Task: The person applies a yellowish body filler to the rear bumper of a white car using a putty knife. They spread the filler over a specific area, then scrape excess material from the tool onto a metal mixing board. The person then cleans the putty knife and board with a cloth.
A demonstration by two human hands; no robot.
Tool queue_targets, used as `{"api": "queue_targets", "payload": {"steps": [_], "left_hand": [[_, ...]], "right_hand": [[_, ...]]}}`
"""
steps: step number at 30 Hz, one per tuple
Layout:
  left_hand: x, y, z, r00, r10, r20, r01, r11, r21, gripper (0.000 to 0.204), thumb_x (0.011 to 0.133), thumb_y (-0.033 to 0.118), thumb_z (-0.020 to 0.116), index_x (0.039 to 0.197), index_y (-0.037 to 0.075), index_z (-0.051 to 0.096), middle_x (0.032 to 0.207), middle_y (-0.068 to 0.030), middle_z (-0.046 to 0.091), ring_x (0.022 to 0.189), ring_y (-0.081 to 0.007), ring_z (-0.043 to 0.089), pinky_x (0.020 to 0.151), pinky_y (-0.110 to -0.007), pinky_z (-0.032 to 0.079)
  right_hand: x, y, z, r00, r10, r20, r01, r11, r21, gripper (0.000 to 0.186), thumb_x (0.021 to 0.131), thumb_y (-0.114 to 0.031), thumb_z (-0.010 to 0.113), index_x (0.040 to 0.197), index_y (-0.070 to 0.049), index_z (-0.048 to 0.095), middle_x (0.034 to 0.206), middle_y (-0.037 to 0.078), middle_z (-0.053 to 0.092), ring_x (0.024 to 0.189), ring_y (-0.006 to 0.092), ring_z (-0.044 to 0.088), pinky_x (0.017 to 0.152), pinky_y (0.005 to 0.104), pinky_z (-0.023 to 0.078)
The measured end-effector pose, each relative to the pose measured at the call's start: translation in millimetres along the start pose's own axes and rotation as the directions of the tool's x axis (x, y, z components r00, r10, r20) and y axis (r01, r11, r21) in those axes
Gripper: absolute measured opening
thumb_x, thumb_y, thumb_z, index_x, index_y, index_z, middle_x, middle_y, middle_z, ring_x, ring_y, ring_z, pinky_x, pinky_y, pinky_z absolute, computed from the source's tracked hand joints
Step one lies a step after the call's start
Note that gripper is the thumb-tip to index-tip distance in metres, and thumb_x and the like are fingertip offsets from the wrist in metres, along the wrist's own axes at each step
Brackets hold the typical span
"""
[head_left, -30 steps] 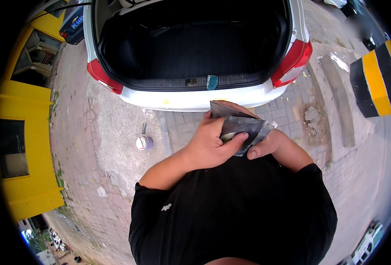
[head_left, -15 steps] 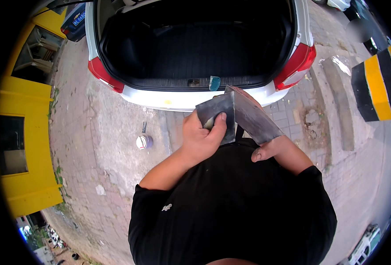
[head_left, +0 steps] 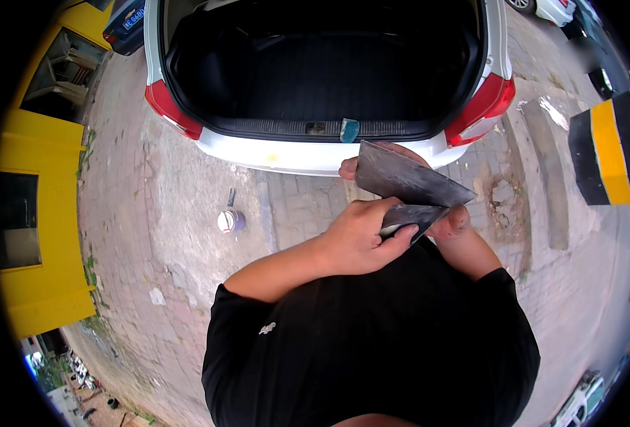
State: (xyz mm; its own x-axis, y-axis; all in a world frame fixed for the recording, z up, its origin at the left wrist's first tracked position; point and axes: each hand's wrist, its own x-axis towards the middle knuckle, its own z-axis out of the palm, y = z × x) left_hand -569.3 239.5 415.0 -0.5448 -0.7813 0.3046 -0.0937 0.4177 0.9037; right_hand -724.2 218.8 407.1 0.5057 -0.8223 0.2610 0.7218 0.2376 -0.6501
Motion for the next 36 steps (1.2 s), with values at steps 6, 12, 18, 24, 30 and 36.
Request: {"api": "queue_targets", "payload": {"steps": [6,12,18,24,30,36], "left_hand": [[-18.4,-5.8,-43.0,0.900,-0.281,-0.333,-0.011,0.750,-0.661,0.028,0.089,0.015,0.064,0.109,-0.003,0.058,0.096,-0.0137,0.065,0.075,-0.0194,0.067,0.062,-0.029,0.056],[-18.8,-31.7,-35.4,0.952,-0.304,0.022,0.108,0.268,-0.957,0.040,0.089,0.019,0.064,0.120,-0.004,0.054,0.106,-0.0152,0.064,0.081,-0.0214,0.068,0.065,-0.032,0.057],[-21.3,-41.2,-25.2,0.907,-0.421,0.018,0.192,0.375,-0.907,0.032,0.091,0.008,0.063,0.120,-0.002,0.057,0.109,-0.0104,0.067,0.093,-0.0177,0.067,0.083,-0.032,0.055],[-24.5,-43.8,-12.3,0.859,-0.317,-0.403,0.086,0.864,-0.495,0.024,0.093,0.005,0.063,0.115,-0.002,0.056,0.104,-0.0067,0.067,0.095,-0.0118,0.064,0.084,-0.029,0.052],[-25.0,-42.7,-23.0,0.725,-0.374,-0.578,-0.003,0.838,-0.546,0.018,0.094,0.007,0.063,0.109,-0.001,0.057,0.101,-0.0066,0.067,0.090,-0.0082,0.060,0.081,-0.025,0.049],[-25.4,-28.9,-21.8,0.818,-0.272,-0.507,0.089,0.930,-0.356,0.020,0.093,0.005,0.063,0.111,-0.001,0.057,0.101,-0.0057,0.067,0.089,-0.0083,0.060,0.079,-0.025,0.049]], "right_hand": [[-25.4,-17.2,-10.4,0.958,0.069,-0.277,-0.059,0.997,0.044,0.071,0.080,-0.013,0.077,0.139,0.004,0.040,0.131,0.026,0.052,0.120,0.0428,0.055,0.091,0.0612,0.052],[-26.4,33.3,-59.0,0.987,0.046,-0.155,-0.052,0.998,-0.034,0.055,0.083,0.003,0.071,0.132,-0.002,0.046,0.117,0.018,0.062,0.098,0.0267,0.067,0.082,0.0383,0.058],[-28.5,34.7,-26.7,0.966,0.138,-0.219,-0.138,0.990,0.013,0.099,0.074,-0.021,0.086,0.150,-0.004,0.025,0.142,0.015,0.044,0.129,0.0254,0.048,0.104,0.0389,0.044],[-36.4,19.8,-5.6,0.966,0.143,-0.217,-0.151,0.988,-0.022,0.125,0.060,-0.049,0.089,0.152,0.001,0.020,0.151,0.018,0.033,0.142,0.0302,0.032,0.116,0.0427,0.025],[-45.9,15.3,3.6,0.984,0.131,-0.116,-0.164,0.925,-0.342,0.113,0.070,-0.043,0.082,0.152,0.003,0.019,0.155,0.020,0.025,0.145,0.0303,0.025,0.118,0.0416,0.018],[-51.9,19.2,-2.5,0.994,0.100,-0.035,-0.105,0.872,-0.478,0.108,0.073,-0.035,0.080,0.152,0.004,0.017,0.156,0.020,0.024,0.146,0.0287,0.023,0.117,0.0412,0.018]]}}
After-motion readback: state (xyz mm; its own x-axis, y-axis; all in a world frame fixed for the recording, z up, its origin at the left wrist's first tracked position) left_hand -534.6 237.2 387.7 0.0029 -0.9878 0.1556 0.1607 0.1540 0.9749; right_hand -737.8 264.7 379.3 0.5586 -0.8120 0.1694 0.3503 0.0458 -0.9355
